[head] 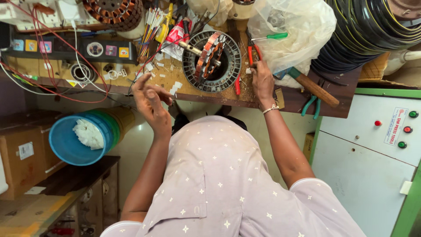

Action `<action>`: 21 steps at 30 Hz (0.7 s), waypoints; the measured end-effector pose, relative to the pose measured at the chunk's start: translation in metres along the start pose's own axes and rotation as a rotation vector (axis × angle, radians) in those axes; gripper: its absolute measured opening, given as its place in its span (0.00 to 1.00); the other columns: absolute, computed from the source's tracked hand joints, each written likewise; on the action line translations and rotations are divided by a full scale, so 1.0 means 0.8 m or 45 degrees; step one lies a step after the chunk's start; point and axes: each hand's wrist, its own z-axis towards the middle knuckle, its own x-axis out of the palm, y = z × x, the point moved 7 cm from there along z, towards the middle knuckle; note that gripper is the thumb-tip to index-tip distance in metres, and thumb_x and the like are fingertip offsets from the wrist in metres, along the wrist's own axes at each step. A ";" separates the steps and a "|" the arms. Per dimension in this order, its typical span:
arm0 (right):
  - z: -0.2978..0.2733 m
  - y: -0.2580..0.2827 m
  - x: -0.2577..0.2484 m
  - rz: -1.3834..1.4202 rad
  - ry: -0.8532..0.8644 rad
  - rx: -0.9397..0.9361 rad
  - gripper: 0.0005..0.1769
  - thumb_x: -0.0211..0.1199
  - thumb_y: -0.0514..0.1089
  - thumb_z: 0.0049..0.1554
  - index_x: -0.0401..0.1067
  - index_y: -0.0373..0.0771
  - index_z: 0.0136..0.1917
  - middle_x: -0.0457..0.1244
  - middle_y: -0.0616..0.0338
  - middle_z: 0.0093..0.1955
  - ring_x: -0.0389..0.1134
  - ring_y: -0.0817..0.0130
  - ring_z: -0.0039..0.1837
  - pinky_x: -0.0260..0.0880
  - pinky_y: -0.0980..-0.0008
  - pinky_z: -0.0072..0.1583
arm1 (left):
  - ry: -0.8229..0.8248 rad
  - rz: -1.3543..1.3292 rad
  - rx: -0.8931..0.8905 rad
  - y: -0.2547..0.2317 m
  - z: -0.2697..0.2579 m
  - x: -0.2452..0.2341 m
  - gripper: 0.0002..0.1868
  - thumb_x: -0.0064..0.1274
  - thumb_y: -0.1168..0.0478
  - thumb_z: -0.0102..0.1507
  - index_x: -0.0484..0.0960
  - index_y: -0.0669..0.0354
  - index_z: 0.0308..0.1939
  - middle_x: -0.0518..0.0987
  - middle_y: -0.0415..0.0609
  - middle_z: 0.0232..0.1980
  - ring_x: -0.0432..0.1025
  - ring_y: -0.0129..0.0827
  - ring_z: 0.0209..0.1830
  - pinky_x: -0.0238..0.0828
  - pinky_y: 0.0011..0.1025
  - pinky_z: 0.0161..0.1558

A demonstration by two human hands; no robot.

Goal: The person works on a motor stator at a cluttered workbench, repeatedly cutting small white insulating strips with scissors and inserting them into the copper windings. The person uses pliers to adjust the stator and occasionally reaches for a phone on the table.

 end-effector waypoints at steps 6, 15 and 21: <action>-0.010 0.013 -0.024 0.188 -0.130 -0.021 0.27 0.65 0.32 0.58 0.66 0.37 0.70 0.71 0.41 0.54 0.75 0.50 0.51 0.73 0.57 0.52 | 0.484 0.389 -0.132 -0.021 -0.005 0.056 0.13 0.51 0.54 0.73 0.82 0.60 0.51 0.81 0.44 0.35 0.73 0.24 0.33 0.71 0.24 0.37; -0.053 -0.016 -0.038 -0.036 -0.089 0.433 0.41 0.74 0.42 0.55 0.61 0.43 0.77 0.72 0.48 0.44 0.75 0.51 0.46 0.73 0.56 0.48 | 1.399 1.010 0.242 0.040 -0.051 0.201 0.17 0.59 0.60 0.64 0.76 0.59 0.56 0.78 0.54 0.51 0.77 0.52 0.47 0.73 0.46 0.42; -0.064 -0.011 -0.046 0.379 -0.177 0.536 0.40 0.73 0.39 0.52 0.62 0.40 0.75 0.74 0.54 0.39 0.73 0.61 0.41 0.71 0.63 0.47 | 1.387 1.009 0.273 0.120 -0.066 0.237 0.29 0.50 0.75 0.57 0.71 0.66 0.63 0.70 0.66 0.63 0.74 0.61 0.47 0.75 0.47 0.44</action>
